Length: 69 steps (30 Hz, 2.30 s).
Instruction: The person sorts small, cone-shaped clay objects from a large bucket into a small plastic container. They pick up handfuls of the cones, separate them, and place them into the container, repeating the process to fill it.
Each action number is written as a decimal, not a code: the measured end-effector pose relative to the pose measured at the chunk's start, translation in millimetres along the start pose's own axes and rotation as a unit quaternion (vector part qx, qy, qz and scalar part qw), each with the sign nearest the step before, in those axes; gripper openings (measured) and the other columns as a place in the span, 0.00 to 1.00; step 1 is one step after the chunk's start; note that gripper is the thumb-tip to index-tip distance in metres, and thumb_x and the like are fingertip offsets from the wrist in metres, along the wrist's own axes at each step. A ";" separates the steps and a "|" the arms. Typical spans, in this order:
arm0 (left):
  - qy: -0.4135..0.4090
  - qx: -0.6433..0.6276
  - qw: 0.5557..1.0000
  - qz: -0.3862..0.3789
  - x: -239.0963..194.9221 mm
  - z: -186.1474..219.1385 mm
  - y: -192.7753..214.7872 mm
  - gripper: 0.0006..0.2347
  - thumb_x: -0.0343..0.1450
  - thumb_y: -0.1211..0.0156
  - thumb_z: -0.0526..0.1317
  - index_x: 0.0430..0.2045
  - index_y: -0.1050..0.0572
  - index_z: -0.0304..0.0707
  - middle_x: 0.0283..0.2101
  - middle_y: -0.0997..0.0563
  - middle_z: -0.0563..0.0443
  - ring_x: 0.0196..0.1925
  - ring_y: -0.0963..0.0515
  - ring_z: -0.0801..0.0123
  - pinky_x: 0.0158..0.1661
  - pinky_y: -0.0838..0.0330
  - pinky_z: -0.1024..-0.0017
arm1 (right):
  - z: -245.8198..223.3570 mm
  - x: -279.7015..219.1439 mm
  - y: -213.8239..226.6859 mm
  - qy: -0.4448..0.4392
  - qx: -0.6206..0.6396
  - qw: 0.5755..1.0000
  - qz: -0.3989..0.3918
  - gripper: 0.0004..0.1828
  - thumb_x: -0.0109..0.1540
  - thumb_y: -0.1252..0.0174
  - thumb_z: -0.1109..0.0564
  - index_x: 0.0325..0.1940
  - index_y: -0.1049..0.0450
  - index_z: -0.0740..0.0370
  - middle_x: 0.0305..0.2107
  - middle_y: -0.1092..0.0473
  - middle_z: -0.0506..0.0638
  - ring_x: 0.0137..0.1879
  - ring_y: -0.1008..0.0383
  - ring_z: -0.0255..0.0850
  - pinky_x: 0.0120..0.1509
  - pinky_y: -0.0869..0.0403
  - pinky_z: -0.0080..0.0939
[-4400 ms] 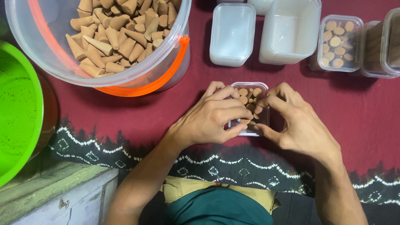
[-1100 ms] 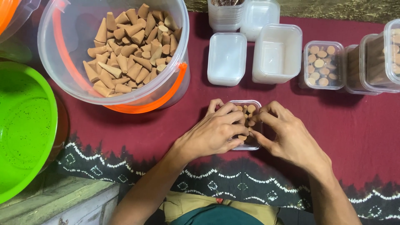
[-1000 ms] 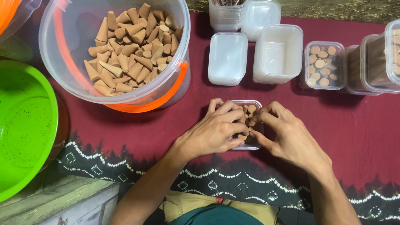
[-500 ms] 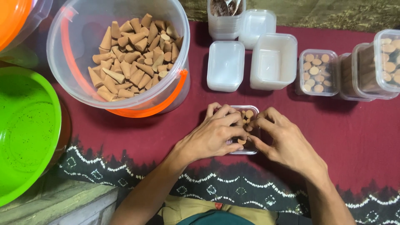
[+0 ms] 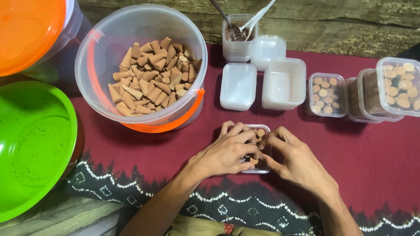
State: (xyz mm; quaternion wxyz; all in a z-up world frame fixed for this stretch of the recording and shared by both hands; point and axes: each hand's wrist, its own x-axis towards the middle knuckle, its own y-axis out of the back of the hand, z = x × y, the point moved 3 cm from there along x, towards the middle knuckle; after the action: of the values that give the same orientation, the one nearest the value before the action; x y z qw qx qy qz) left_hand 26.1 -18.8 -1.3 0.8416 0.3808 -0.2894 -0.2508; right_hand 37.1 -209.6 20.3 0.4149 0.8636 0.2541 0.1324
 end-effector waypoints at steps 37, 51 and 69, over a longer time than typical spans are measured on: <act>0.010 -0.024 1.000 -0.013 -5.2 -19.6 -12.9 0.08 0.62 0.29 0.48 0.30 0.17 0.53 0.38 0.29 0.56 0.54 0.32 0.61 0.57 0.47 0.53 | 4.3 -0.2 -1.0 -0.031 0.016 0.999 -0.004 0.11 0.56 0.32 0.54 0.42 0.22 0.54 0.40 0.29 0.48 0.38 0.24 0.49 0.34 0.23 0.47; 0.004 -0.043 0.999 0.007 -5.1 -19.7 -9.2 0.07 0.65 0.30 0.49 0.32 0.17 0.56 0.38 0.29 0.58 0.53 0.31 0.63 0.57 0.47 0.53 | 4.7 -0.8 -1.2 -0.019 0.008 1.000 0.004 0.10 0.57 0.32 0.54 0.41 0.23 0.55 0.40 0.29 0.50 0.39 0.23 0.52 0.36 0.22 0.49; -0.032 -0.002 0.998 0.048 -4.1 -5.4 2.5 0.06 0.68 0.28 0.47 0.30 0.16 0.49 0.39 0.26 0.61 0.50 0.31 0.63 0.48 0.45 0.56 | -3.0 -5.8 3.2 0.018 0.026 0.999 -0.017 0.15 0.62 0.34 0.54 0.50 0.24 0.61 0.40 0.35 0.50 0.43 0.26 0.43 0.51 0.23 0.46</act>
State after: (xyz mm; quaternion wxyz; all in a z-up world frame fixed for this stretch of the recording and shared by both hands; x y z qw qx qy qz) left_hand 27.3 -11.9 -3.4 0.8439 0.3564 -0.3335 -0.2227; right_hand 31.9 -212.5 24.5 0.3900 0.8670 0.2798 0.1341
